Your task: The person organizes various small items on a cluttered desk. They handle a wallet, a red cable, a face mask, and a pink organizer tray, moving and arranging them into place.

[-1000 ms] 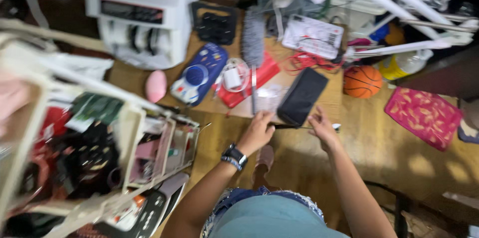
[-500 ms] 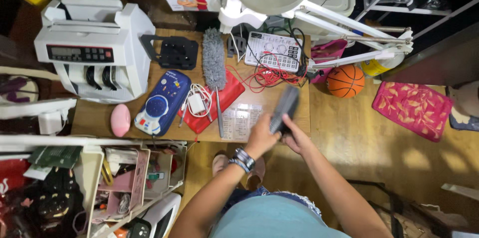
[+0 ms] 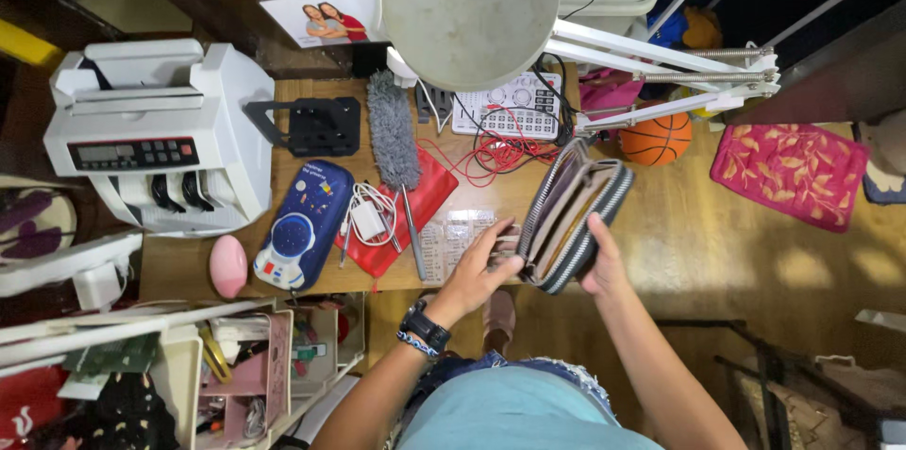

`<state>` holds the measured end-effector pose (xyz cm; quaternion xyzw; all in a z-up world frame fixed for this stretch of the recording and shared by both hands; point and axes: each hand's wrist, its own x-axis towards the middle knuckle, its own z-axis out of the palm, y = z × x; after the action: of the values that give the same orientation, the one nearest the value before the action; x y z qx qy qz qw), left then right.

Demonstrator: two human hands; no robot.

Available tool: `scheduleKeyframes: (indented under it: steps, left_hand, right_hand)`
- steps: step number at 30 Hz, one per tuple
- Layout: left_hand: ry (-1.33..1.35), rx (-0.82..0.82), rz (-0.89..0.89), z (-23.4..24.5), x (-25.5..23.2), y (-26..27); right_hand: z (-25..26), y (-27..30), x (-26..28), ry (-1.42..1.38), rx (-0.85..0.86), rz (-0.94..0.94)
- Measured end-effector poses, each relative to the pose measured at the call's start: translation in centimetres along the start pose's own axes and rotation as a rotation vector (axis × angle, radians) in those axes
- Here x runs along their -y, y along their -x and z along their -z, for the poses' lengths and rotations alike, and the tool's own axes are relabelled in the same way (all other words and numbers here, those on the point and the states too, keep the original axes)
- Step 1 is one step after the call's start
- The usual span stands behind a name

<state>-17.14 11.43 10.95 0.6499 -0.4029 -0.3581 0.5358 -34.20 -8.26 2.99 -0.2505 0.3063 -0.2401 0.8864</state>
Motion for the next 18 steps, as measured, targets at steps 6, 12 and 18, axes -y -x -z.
scheduleKeyframes:
  steps: [6,12,18]
  left_hand:
    - [0.496,0.243,0.082,0.7,3.0,0.1]
    - [0.000,0.357,0.119,-1.3,3.1,0.7]
    - [0.057,0.433,0.207,-2.1,2.3,0.6]
  right_hand:
    - [-2.4,2.9,1.9,-0.096,0.041,0.084]
    - [-0.9,2.7,1.3,-0.072,-0.117,0.086]
    - [-1.7,2.3,-0.5,0.483,-0.406,0.470]
